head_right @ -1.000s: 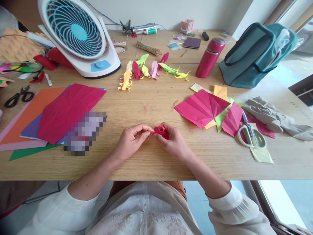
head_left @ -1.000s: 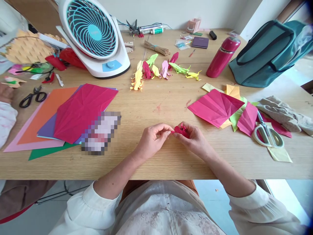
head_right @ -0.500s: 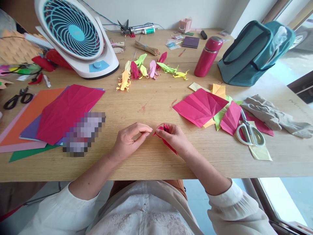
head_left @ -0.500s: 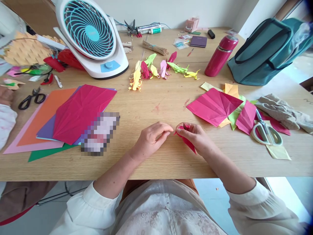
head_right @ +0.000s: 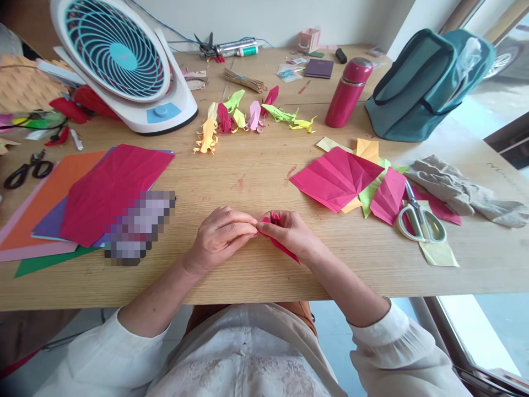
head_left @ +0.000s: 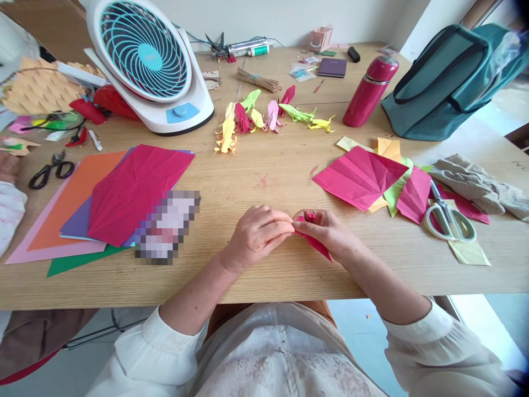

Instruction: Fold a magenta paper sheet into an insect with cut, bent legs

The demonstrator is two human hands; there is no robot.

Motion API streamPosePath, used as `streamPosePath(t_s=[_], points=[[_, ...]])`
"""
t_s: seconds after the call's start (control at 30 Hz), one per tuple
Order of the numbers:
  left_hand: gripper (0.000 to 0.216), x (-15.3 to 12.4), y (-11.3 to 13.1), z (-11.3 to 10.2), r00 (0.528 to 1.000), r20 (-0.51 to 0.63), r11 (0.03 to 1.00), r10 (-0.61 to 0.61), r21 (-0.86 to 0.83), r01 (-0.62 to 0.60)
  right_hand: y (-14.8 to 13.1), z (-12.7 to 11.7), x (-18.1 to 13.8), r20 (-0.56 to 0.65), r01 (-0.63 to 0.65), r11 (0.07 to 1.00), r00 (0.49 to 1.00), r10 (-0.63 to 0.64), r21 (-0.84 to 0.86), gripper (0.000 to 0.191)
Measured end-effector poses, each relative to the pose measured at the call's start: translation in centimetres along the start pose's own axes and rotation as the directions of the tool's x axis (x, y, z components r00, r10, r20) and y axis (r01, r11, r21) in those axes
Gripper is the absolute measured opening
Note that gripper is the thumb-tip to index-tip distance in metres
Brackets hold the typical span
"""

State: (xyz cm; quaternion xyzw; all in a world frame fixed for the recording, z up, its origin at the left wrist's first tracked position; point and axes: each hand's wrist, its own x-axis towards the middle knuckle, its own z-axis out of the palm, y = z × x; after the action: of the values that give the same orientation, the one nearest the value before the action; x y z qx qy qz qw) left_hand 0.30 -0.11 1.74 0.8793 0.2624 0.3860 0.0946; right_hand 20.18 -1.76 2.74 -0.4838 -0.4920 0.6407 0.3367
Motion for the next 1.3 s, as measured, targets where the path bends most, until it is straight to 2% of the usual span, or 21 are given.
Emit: streamPosePath(t_s=[0.17,0.3,0.43,0.5,0.6,0.67,0.73,0.9,0.97,1.07,1.3], points=[[0.010,-0.1,0.2,0.1,0.999,-0.011,0.998,-0.033,-0.060,0.032,-0.4,0.3,-0.1,-0.013,-0.002,1.000,1.000,0.002,0.002,0.051],[0.009,-0.2,0.4,0.3,0.985,-0.010,0.967,-0.172,-0.193,0.167,-0.1,0.4,-0.1,-0.006,0.045,0.999,0.999,-0.045,-0.002,0.051],[0.009,-0.1,0.8,0.6,0.951,0.008,0.890,-0.310,-0.349,0.294,0.4,0.3,0.1,0.016,0.107,0.994,0.994,-0.107,-0.017,0.047],[0.010,-0.1,0.9,0.9,0.911,0.045,0.820,-0.409,-0.419,0.389,0.7,0.2,0.2,0.020,0.127,0.992,0.992,-0.126,-0.024,0.045],[0.010,-0.2,0.9,1.4,0.810,0.132,0.644,-0.571,-0.540,0.542,1.1,0.2,0.3,-0.003,0.162,0.985,0.987,-0.162,-0.054,0.038],[0.010,-0.2,0.8,1.6,0.747,0.185,0.530,-0.639,-0.598,0.601,1.4,0.3,0.4,-0.041,0.194,0.977,0.979,-0.198,-0.092,0.034],[0.011,-0.3,0.7,1.8,0.707,0.224,0.450,-0.671,-0.635,0.628,1.7,0.4,0.5,-0.066,0.225,0.964,0.969,-0.236,-0.143,0.032],[0.016,-0.1,0.5,1.8,0.644,0.286,0.278,-0.710,-0.726,0.629,1.8,0.6,0.4,-0.081,0.260,0.931,0.954,-0.289,-0.256,0.030],[0.021,-0.1,0.5,1.7,0.635,0.304,0.222,-0.710,-0.759,0.612,1.8,0.7,0.3,-0.086,0.263,0.925,0.951,-0.296,-0.274,0.030],[0.024,-0.2,0.6,1.6,0.649,0.322,0.186,-0.690,-0.787,0.588,1.8,0.8,0.3,-0.080,0.281,0.921,0.946,-0.313,-0.270,0.029],[0.026,-0.5,0.6,1.7,0.716,0.274,0.293,-0.642,-0.775,0.560,1.9,0.9,0.4,-0.020,0.260,0.959,0.964,-0.264,-0.111,0.031]])
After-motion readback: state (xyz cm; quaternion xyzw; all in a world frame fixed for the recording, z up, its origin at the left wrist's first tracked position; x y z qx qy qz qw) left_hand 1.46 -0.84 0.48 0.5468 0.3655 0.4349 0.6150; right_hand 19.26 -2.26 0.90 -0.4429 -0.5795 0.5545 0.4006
